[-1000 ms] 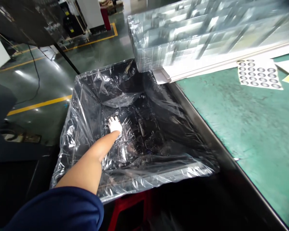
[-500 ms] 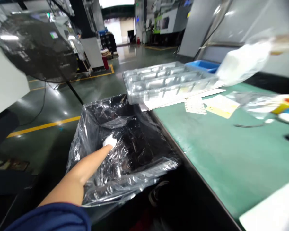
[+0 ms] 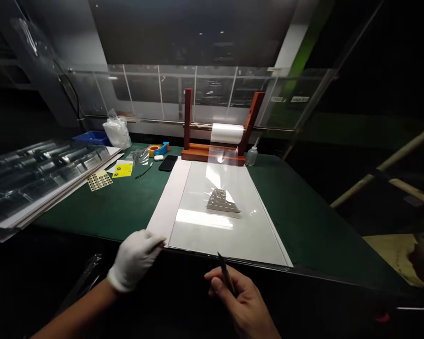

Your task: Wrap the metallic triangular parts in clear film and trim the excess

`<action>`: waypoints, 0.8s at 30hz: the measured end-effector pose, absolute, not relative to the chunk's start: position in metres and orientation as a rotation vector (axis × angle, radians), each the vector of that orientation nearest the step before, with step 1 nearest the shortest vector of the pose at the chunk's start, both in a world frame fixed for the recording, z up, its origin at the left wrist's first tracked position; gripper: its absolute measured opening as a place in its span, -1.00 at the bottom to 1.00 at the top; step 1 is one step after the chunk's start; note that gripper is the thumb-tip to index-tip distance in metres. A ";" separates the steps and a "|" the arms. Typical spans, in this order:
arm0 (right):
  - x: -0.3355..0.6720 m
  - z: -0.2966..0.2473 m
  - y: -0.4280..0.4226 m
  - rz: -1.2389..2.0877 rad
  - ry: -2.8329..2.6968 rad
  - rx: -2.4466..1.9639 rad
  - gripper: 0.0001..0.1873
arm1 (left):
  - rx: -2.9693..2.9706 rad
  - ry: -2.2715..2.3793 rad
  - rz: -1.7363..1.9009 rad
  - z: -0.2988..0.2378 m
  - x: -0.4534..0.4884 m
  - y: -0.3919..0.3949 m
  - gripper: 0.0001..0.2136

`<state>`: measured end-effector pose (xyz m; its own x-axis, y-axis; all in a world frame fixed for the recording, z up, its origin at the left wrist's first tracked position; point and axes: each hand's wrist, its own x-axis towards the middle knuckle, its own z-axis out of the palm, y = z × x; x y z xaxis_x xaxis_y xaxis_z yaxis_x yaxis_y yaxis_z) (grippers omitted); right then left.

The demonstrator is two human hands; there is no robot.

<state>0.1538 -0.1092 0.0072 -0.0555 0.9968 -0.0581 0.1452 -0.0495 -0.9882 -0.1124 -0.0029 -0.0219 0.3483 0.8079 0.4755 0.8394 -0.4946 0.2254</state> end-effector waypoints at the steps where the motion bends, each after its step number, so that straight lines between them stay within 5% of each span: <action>1: 0.164 0.008 -0.112 1.174 -1.340 -1.353 -0.59 | -2.589 -1.467 -0.736 -0.017 -0.087 0.012 -0.79; 7: 0.228 0.002 -0.098 0.697 -1.467 -1.531 -0.72 | -2.594 -1.319 -0.344 -0.001 0.013 0.083 -0.61; 14: 0.279 -0.013 -0.024 0.122 -1.773 -2.032 -0.64 | -2.584 -1.279 -0.260 -0.007 0.045 0.098 -0.83; 19: 0.280 -0.014 0.017 0.088 -1.934 -2.011 -0.60 | -2.586 -1.353 -0.268 -0.011 0.036 0.101 -0.82; 24: 0.274 0.004 0.032 0.166 -1.997 -1.999 -0.80 | -2.670 -1.449 -0.381 -0.016 0.040 0.113 -0.83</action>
